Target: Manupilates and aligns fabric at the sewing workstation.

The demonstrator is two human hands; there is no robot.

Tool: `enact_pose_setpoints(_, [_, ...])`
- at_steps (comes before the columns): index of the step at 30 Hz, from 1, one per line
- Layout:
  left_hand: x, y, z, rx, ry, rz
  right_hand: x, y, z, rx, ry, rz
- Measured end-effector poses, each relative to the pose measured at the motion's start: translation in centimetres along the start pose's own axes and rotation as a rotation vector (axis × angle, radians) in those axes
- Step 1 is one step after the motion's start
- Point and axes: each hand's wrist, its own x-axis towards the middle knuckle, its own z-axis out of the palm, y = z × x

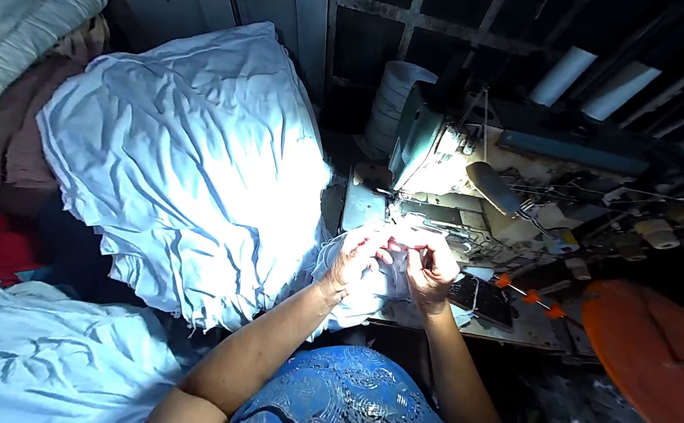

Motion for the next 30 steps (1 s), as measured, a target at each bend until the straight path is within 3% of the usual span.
enact_pose_setpoints(4, [0.0, 1.1, 0.7, -0.128, -0.006, -0.089, -1.7, 0.1, -1.2, -0.06, 0.015, -0.009])
enact_pose_setpoints(9, [-0.8, 2.4, 1.5, -0.1, 0.016, 0.007, -5.7, 0.0, -3.3, 0.059, 0.072, 0.311])
enact_pose_setpoints(15, [-0.4, 1.7, 2.0, -0.236, 0.035, 0.038, -10.8, -0.1, -3.9, 0.044, -0.072, 0.509])
enact_pose_setpoints(21, [-0.3, 1.4, 2.6, 0.007, 0.078, 0.187, -3.1, -4.4, -5.1, 0.325, 0.005, 0.544])
enact_pose_setpoints(25, [-0.3, 0.7, 2.3, 0.006, 0.006, 0.245, 1.8, -6.7, -4.9, 0.316, -0.195, 0.471])
enact_pose_setpoints(30, [-0.7, 1.0, 2.1, 0.03, 0.022, 0.276, 2.6, -5.9, -3.4, 0.215, -0.349, 0.484])
